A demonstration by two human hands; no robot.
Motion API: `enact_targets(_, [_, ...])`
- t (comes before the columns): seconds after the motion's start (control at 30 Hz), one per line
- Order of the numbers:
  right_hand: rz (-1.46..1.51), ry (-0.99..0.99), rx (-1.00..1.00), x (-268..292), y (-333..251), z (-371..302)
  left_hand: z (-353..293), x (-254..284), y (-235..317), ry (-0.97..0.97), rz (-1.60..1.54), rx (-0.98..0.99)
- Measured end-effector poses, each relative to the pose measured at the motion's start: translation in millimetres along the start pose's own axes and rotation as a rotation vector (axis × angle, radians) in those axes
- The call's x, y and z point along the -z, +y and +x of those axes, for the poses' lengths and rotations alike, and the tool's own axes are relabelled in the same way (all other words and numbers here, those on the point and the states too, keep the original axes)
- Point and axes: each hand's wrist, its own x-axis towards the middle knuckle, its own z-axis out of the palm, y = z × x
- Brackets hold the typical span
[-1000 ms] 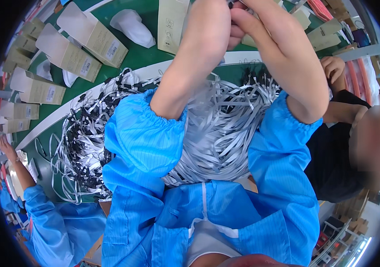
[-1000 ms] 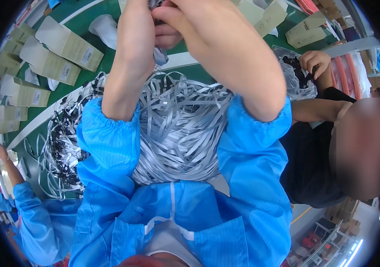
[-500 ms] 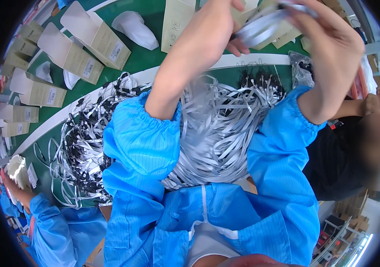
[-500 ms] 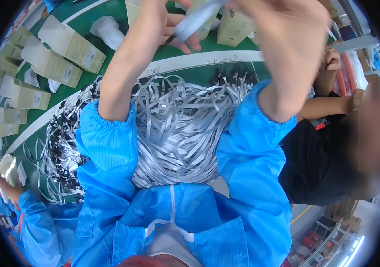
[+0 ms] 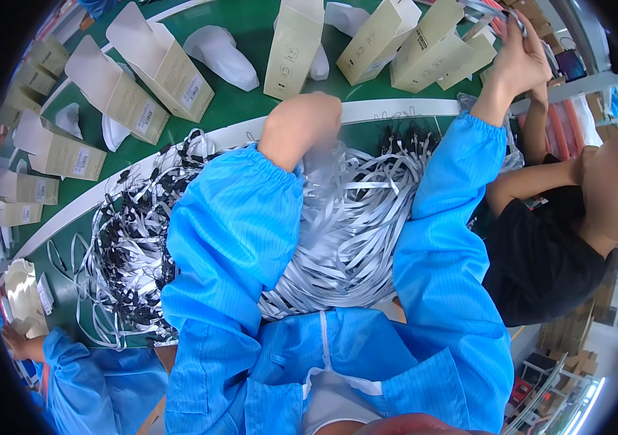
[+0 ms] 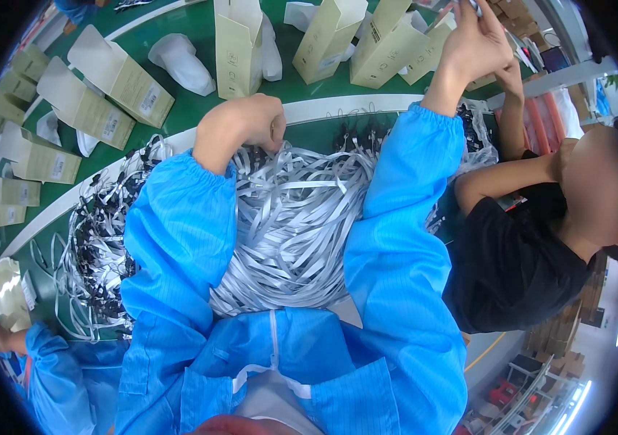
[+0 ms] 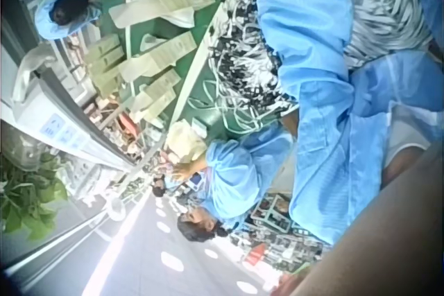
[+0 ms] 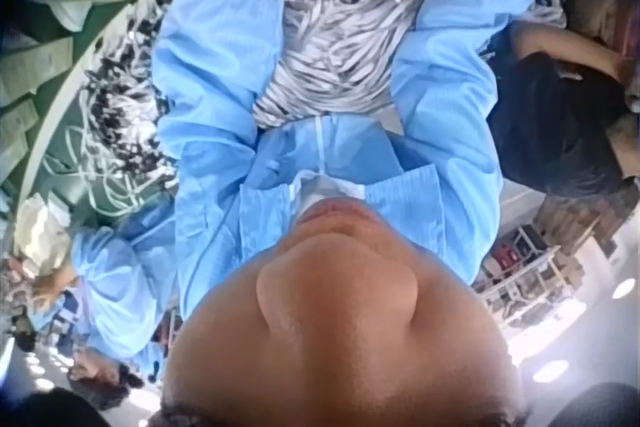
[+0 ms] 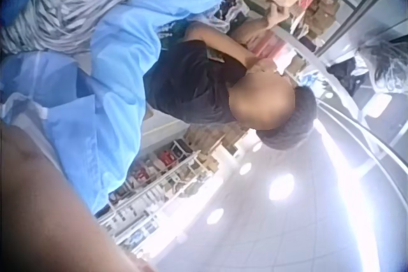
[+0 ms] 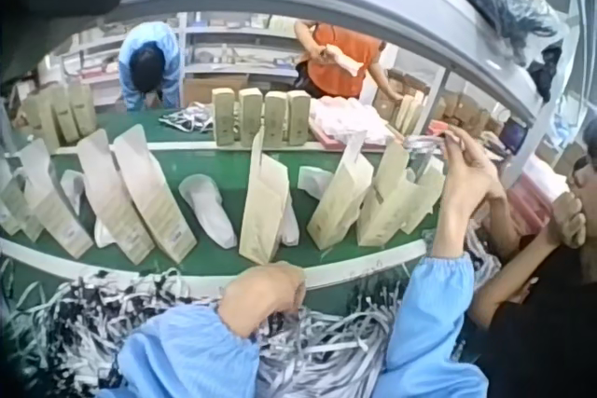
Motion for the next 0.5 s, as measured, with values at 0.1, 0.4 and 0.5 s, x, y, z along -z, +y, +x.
enact_targets(0.1, [0.007,-0.050,-0.056,2,6,-4,3,1,-3,0.027,-0.038,-0.016])
enact_targets(0.4, [-0.310,-0.297,-0.053,50,32,14,-2,11,6,0.029,-0.090,-0.019])
enact_targets(0.5, [-0.505,-0.417,-0.100,34,18,3,0,13,-3,0.057,-0.163,-0.133])
